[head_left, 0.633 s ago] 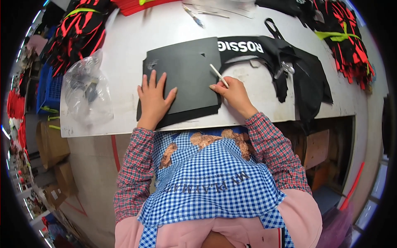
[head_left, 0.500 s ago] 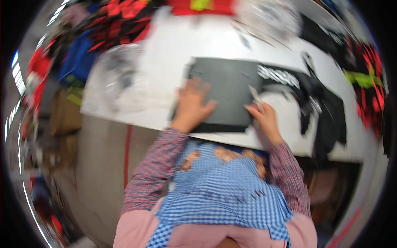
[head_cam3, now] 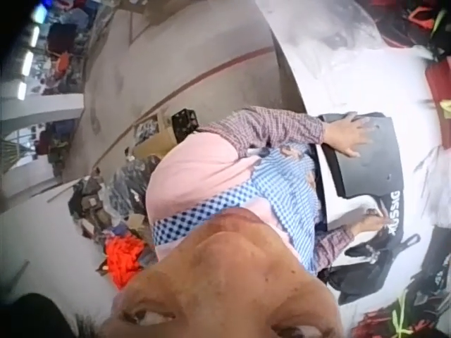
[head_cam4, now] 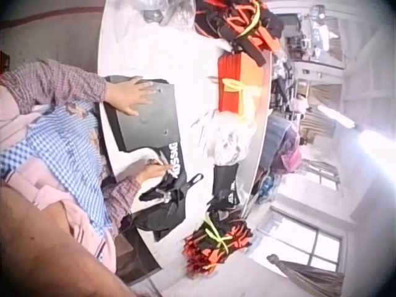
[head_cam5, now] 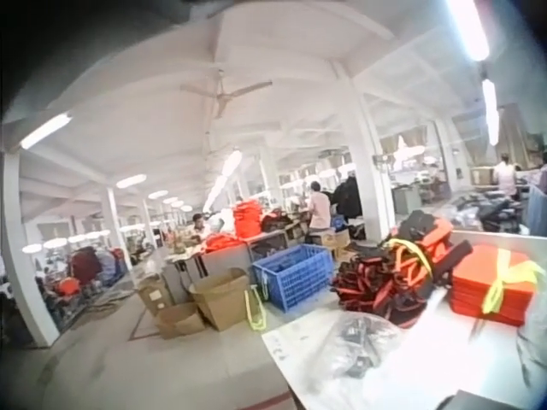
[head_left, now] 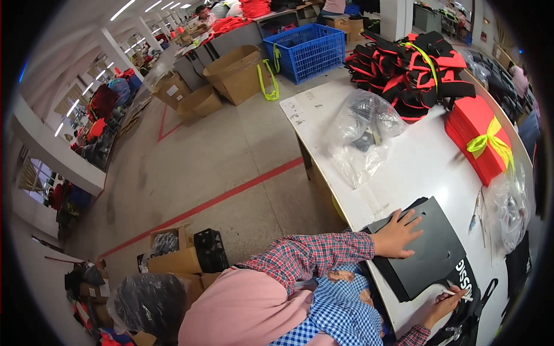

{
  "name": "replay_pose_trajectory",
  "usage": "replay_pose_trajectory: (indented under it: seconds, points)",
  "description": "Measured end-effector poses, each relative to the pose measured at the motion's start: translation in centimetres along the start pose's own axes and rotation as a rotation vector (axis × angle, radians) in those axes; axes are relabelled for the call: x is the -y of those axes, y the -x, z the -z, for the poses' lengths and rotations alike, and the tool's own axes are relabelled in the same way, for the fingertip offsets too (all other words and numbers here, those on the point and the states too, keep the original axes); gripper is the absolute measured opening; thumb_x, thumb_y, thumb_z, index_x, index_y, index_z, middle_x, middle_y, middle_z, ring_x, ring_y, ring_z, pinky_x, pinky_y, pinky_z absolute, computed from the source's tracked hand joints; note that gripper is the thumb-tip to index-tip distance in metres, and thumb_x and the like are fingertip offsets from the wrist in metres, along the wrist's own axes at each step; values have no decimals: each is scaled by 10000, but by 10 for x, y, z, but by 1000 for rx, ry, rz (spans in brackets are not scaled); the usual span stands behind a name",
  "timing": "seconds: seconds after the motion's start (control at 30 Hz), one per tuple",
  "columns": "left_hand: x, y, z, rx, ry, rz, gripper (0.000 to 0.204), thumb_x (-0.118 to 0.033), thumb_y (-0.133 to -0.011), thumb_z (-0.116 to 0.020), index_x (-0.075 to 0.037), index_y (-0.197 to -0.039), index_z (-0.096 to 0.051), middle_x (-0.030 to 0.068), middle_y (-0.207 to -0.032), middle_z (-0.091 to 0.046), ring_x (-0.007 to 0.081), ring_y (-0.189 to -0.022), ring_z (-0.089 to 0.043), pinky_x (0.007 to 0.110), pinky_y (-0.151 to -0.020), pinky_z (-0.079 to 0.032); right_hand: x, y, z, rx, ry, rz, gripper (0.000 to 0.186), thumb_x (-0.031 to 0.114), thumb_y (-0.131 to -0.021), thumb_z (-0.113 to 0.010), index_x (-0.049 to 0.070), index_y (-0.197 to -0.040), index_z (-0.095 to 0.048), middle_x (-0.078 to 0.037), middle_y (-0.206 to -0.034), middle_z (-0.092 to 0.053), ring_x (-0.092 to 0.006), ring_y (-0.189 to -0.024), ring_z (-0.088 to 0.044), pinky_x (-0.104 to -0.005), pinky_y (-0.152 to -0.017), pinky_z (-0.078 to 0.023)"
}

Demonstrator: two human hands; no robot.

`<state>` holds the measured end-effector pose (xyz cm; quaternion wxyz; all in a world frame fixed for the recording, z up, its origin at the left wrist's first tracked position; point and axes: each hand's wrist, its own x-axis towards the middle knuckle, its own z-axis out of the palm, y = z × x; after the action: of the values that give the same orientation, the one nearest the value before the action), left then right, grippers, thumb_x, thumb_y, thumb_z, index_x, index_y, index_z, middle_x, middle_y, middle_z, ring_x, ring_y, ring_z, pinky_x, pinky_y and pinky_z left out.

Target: Marking specific points or tracing on black material panels using a white pen.

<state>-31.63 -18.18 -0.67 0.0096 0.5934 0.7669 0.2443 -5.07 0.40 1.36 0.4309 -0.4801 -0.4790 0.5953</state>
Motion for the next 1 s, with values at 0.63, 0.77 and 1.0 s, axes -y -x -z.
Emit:
replay_pose_trajectory:
  seconds: [0.63,0.77,1.0]
  points:
    - [1,-3,6,16,74,15,701,-513,-901,-618,-86,-1449,-530,254,-1597,-306,467,-1505,-201,678,-1166,-182,-18,-23,-29,121,-8,-6,386,390,-1024,-629,37,-1175,-674,60,-825,-569,-11,-693,-507,-174,-627,-399]
    - [-2,-2,3,11,79,18,706,-512,-907,-612,-87,-1463,-517,251,-1608,-288,458,-1516,-182,674,-1171,-178,-31,-37,-18,133,-39,-7,374,381,-1023,-635,38,-1165,-678,58,-821,-575,-15,-682,-505,-176,-628,-400]
    - [-8,-1,6,59,55,19,722,-507,-915,-605,-78,-1484,-487,244,-1622,-264,450,-1525,-164,669,-1173,-192,-46,-47,-17,112,-84,23,314,383,-1030,-622,72,-1061,-662,70,-754,-523,-8,-618,-434,-178,-540,-336]
